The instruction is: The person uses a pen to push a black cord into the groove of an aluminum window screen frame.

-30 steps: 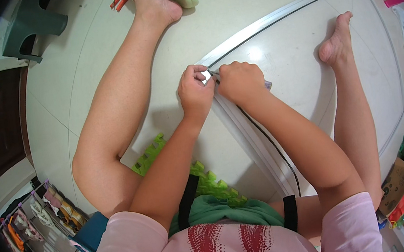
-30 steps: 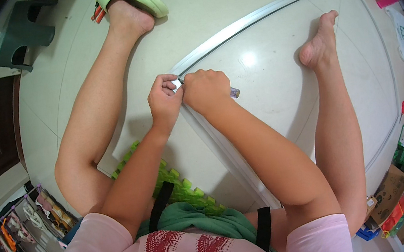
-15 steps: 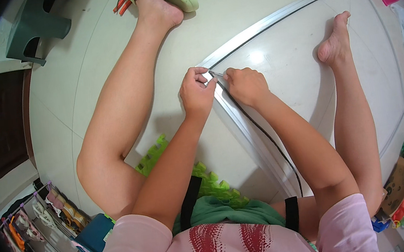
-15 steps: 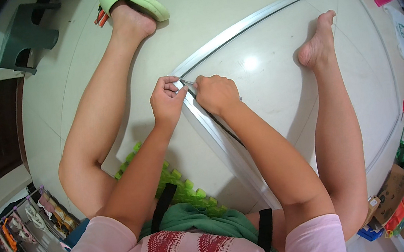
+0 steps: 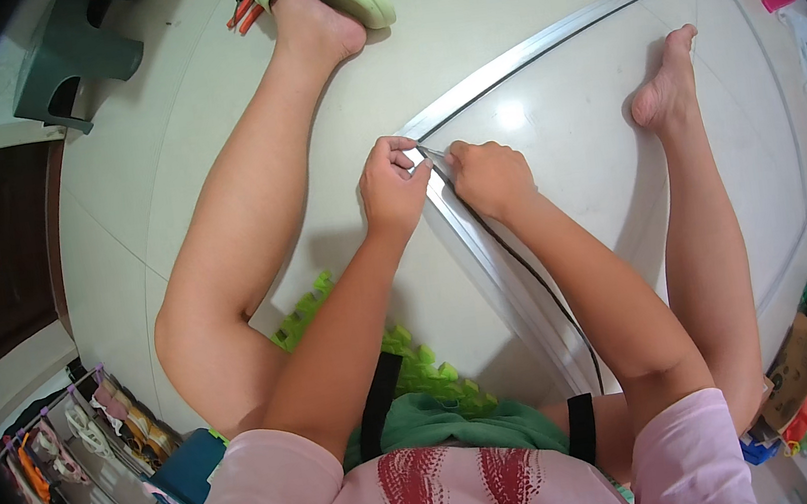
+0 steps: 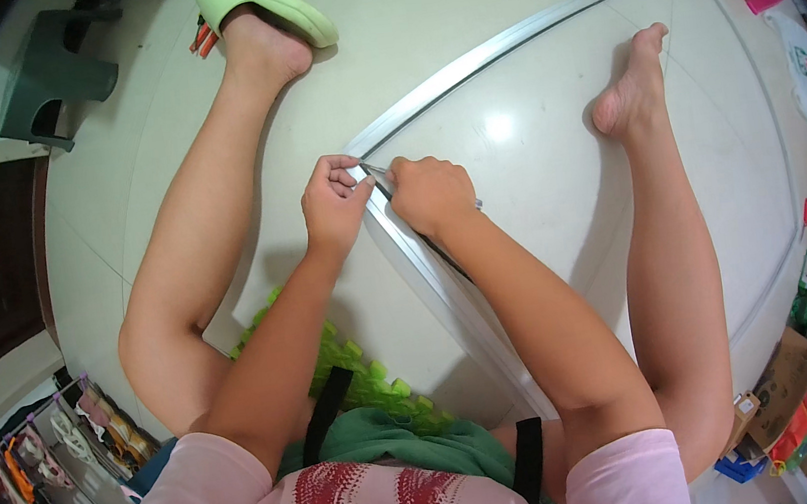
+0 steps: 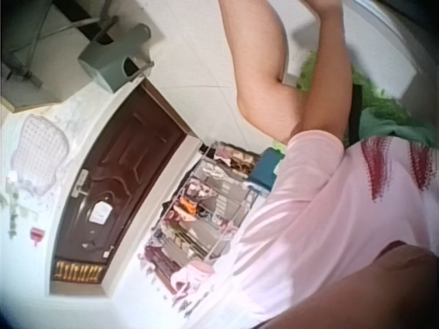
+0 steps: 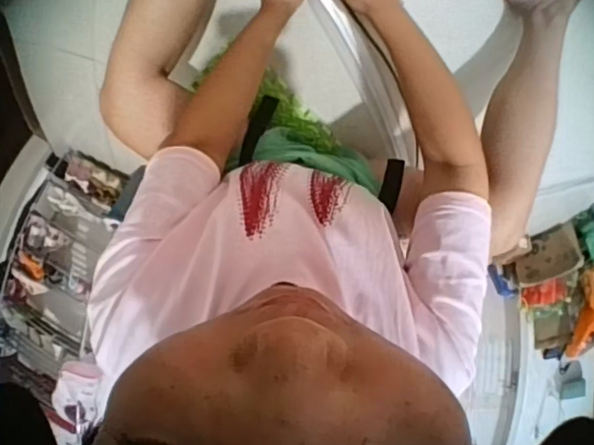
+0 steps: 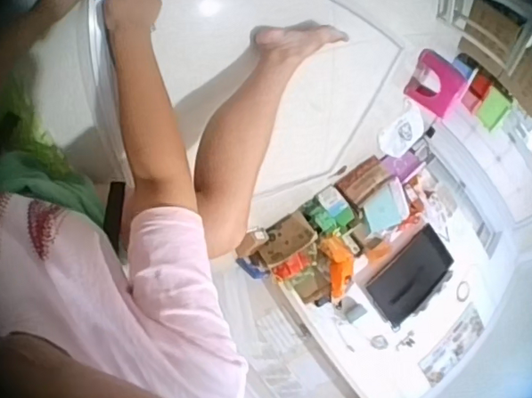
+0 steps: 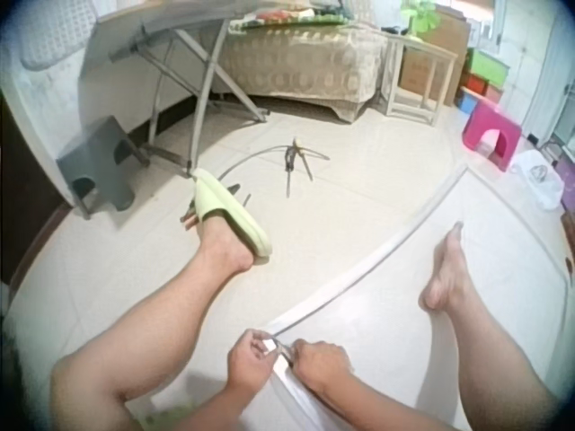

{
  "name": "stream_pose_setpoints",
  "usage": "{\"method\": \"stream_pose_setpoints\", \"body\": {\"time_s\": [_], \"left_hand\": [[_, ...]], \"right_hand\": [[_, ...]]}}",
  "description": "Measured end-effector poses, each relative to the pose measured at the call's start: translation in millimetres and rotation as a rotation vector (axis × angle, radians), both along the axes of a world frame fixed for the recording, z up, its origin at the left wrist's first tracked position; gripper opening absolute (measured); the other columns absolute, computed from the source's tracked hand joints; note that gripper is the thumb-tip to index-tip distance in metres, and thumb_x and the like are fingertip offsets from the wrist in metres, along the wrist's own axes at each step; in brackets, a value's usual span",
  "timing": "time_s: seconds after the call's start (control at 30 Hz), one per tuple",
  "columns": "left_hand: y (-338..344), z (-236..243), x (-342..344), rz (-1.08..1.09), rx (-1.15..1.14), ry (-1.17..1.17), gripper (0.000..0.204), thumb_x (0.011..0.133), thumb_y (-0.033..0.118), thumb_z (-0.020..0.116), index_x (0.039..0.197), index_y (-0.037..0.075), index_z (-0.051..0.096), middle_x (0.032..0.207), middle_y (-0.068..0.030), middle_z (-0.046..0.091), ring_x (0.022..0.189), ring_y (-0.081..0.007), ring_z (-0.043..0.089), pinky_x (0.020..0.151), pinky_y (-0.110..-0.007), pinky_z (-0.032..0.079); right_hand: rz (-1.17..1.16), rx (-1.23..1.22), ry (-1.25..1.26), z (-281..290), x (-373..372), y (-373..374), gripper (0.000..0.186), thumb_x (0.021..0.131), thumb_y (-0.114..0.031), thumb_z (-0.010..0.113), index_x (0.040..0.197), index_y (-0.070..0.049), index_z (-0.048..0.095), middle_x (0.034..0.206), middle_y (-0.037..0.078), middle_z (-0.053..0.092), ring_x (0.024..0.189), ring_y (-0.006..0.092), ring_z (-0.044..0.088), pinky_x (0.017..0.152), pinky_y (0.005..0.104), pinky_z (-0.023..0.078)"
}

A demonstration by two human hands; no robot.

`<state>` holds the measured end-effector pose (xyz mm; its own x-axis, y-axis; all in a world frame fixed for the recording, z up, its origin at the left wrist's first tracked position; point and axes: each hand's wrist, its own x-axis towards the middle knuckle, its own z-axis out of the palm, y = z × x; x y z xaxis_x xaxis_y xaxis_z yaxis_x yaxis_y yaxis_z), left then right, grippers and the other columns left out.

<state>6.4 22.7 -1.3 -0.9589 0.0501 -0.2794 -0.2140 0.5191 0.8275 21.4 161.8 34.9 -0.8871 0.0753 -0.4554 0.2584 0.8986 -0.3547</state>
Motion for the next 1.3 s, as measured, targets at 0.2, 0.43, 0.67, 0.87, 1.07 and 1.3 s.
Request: {"method": "stream_pose_setpoints", "body": {"time_s": [0.2, 0.43, 0.67, 0.87, 1.07, 1.3], "left_hand": [[-3, -2, -2, 0.0, 0.03, 0.041, 0.029, 0.072, 0.002, 0.073, 0.097, 0.004, 0.06, 0.071, 0.0016, 0.051, 0.059, -0.0066, 0.048, 0.059, -0.023, 0.044], [-1, -3, -4, 0.008, 0.037, 0.033, 0.027, 0.071, 0.0, 0.072, 0.096, 0.003, 0.06, 0.069, 0.0022, 0.05, 0.059, -0.0057, 0.047, 0.057, -0.022, 0.043], [0, -2, -4, 0.015, 0.064, 0.024, 0.027, 0.071, 0.0, 0.071, 0.095, 0.003, 0.06, 0.07, 0.0026, 0.049, 0.06, -0.0055, 0.046, 0.057, -0.021, 0.042], [1, -2, -4, 0.017, 0.037, 0.006, 0.027, 0.071, 0.0, 0.071, 0.096, 0.004, 0.06, 0.07, 0.0027, 0.048, 0.059, -0.0061, 0.045, 0.056, -0.022, 0.041], [0, -4, -5, -0.001, 0.006, 0.031, 0.028, 0.071, 0.001, 0.071, 0.096, 0.005, 0.06, 0.071, 0.0025, 0.049, 0.059, -0.0066, 0.045, 0.057, -0.022, 0.042], [-2, -4, -1, -0.025, 0.018, 0.071, 0.027, 0.073, 0.002, 0.071, 0.097, 0.004, 0.059, 0.07, 0.0029, 0.047, 0.058, -0.0058, 0.044, 0.056, -0.022, 0.041]], "right_hand": [[-0.036, -0.077, -0.017, -2, 5, 4, 0.028, 0.093, -0.027, 0.044, 0.096, -0.009, 0.066, 0.082, 0.018, 0.067, 0.078, 0.0368, 0.064, 0.073, 0.0459, 0.051], [-0.008, -0.05, -0.03, -2, 4, 6, 0.029, 0.093, -0.029, 0.044, 0.097, -0.01, 0.066, 0.083, 0.018, 0.067, 0.08, 0.0367, 0.064, 0.073, 0.0457, 0.05], [-0.023, -0.046, -0.021, 4, 5, 4, 0.026, 0.091, -0.024, 0.046, 0.094, -0.009, 0.067, 0.081, 0.017, 0.067, 0.078, 0.0356, 0.065, 0.072, 0.0439, 0.051], [0.056, 0.09, -0.057, 11, 1, -11, 0.02, 0.082, -0.016, 0.049, 0.088, -0.007, 0.066, 0.079, 0.016, 0.067, 0.075, 0.0337, 0.066, 0.071, 0.0411, 0.051], [-0.004, -0.004, -0.037, 5, 8, -2, 0.026, 0.091, -0.025, 0.045, 0.092, -0.007, 0.064, 0.079, 0.017, 0.067, 0.076, 0.0355, 0.065, 0.071, 0.0442, 0.051], [-0.029, -0.036, -0.048, -3, 18, 5, 0.028, 0.094, -0.027, 0.043, 0.098, -0.009, 0.064, 0.082, 0.019, 0.066, 0.078, 0.0369, 0.064, 0.073, 0.0459, 0.05]]}}
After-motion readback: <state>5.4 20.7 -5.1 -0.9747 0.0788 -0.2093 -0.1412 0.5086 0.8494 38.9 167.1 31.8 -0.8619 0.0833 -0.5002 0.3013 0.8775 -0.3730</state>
